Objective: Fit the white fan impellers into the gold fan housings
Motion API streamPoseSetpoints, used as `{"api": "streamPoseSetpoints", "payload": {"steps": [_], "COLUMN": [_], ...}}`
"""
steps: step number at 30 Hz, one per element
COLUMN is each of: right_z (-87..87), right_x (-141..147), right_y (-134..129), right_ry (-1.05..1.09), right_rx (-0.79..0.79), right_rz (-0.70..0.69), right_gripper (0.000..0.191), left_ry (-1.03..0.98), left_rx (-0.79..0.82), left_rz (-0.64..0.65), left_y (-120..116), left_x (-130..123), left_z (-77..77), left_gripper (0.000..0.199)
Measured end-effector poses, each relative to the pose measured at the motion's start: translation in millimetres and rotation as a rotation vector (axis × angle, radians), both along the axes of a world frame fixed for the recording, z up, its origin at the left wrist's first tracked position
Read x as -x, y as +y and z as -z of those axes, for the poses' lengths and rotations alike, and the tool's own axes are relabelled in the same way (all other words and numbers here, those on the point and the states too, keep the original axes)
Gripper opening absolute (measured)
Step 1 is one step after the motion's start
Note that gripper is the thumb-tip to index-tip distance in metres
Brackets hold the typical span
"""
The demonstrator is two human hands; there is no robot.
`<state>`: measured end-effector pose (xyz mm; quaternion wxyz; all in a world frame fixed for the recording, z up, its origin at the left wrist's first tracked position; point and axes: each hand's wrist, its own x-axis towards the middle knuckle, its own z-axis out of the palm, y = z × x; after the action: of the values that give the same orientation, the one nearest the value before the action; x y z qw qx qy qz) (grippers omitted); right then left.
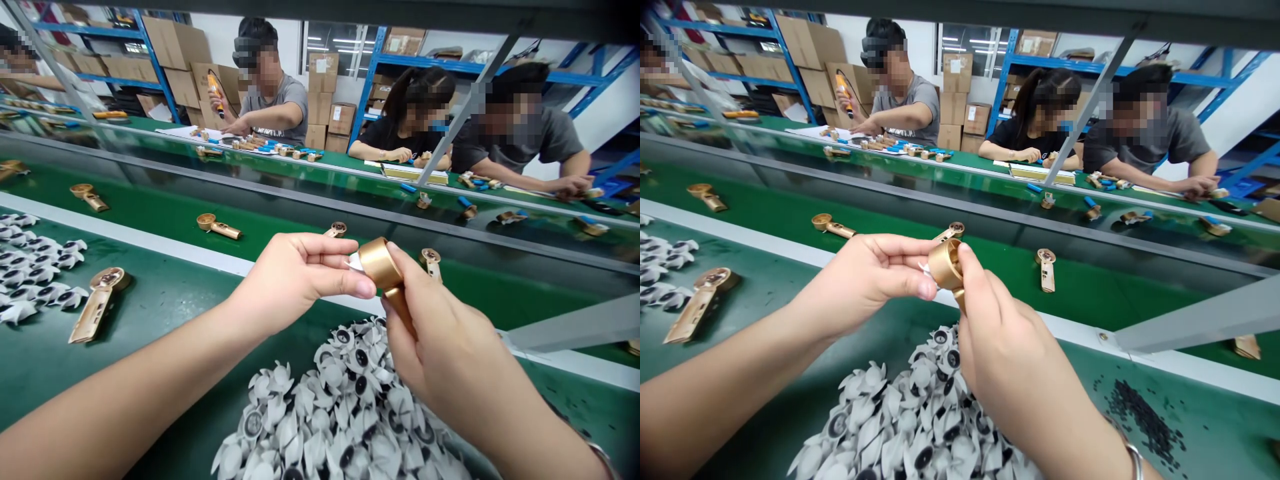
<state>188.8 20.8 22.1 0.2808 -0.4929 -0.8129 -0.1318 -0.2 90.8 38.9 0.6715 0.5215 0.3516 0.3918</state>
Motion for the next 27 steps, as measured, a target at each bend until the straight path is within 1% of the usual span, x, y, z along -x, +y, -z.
{"api": "streamPoseSetpoints", "payload": {"steps": [3, 4, 5, 7, 9, 11, 12, 13, 14, 15, 16, 17, 18, 19, 21, 23, 25, 27], "right_z": [-1.4, -2.1, -2.8, -3.9, -3.1, 2.5, 8.0, 15.3, 24.1, 33.7, 43.3, 51.8, 58.2, 62.1, 61.7, 53.8, 45.3, 42.6], "right_x": [-0.3, 1.1, 3.0, 6.3, 4.7, -5.1, -12.9, -22.0, -31.6, -40.7, -48.7, -55.1, -59.8, -63.2, -68.2, -75.3, -87.7, -104.1], "right_y": [-2.8, -4.5, -6.2, -7.9, -2.9, 12.9, 24.8, 38.7, 53.7, 68.5, 82.2, 93.6, 101.9, 106.4, 103.2, 83.8, 52.2, 15.4], "right_ry": [0.029, 0.058, 0.095, 0.182, 0.250, 0.250, 0.208, 0.146, 0.076, 0.000, -0.042, -0.079, -0.100, -0.111, -0.134, -0.132, -0.112, -0.065], "right_rx": [0.025, 0.051, 0.084, 0.179, 0.293, 0.379, 0.404, 0.418, 0.429, 0.454, 0.477, 0.504, 0.526, 0.540, 0.543, 0.510, 0.483, 0.508], "right_rz": [-0.044, -0.062, -0.079, -0.105, -0.112, -0.043, 0.031, 0.115, 0.195, 0.245, 0.261, 0.251, 0.225, 0.198, 0.162, 0.174, 0.217, 0.261], "right_gripper": [0.064, 0.062, 0.061, 0.059, 0.055, 0.051, 0.050, 0.052, 0.054, 0.055, 0.055, 0.055, 0.054, 0.053, 0.050, 0.045, 0.039, 0.031], "left_ry": [-0.068, -0.087, -0.090, -0.038, 0.102, 0.361, 0.523, 0.690, 0.841, 0.953, 1.025, 1.057, 1.061, 1.046, 0.972, 0.882, 0.822, 0.803], "left_rx": [0.007, -0.003, -0.020, -0.078, -0.191, -0.373, -0.471, -0.557, -0.615, -0.642, -0.655, -0.666, -0.689, -0.724, -0.809, -0.863, -0.872, -0.843], "left_rz": [0.109, 0.141, 0.155, 0.134, 0.058, -0.020, -0.020, 0.032, 0.145, 0.302, 0.452, 0.569, 0.642, 0.678, 0.721, 0.779, 0.810, 0.809], "left_y": [-0.5, -1.1, -1.2, 1.2, 8.0, 17.6, 22.1, 25.7, 27.9, 28.5, 27.7, 25.6, 22.7, 19.6, 14.4, 12.4, 13.5, 15.8], "left_x": [1.0, 1.2, 1.5, 2.9, 6.5, 13.3, 17.8, 22.4, 26.8, 30.2, 32.3, 32.8, 31.5, 28.8, 20.3, 10.8, 3.3, -1.2], "left_z": [0.5, 0.5, 0.6, 1.2, 2.3, 2.6, 2.2, 1.2, -0.2, -1.6, -2.7, -3.1, -2.5, -0.7, 5.9, 15.0, 23.8, 30.6], "left_gripper": [0.038, 0.033, 0.033, 0.047, 0.068, 0.082, 0.083, 0.079, 0.072, 0.063, 0.055, 0.048, 0.043, 0.042, 0.053, 0.063, 0.059, 0.048]}}
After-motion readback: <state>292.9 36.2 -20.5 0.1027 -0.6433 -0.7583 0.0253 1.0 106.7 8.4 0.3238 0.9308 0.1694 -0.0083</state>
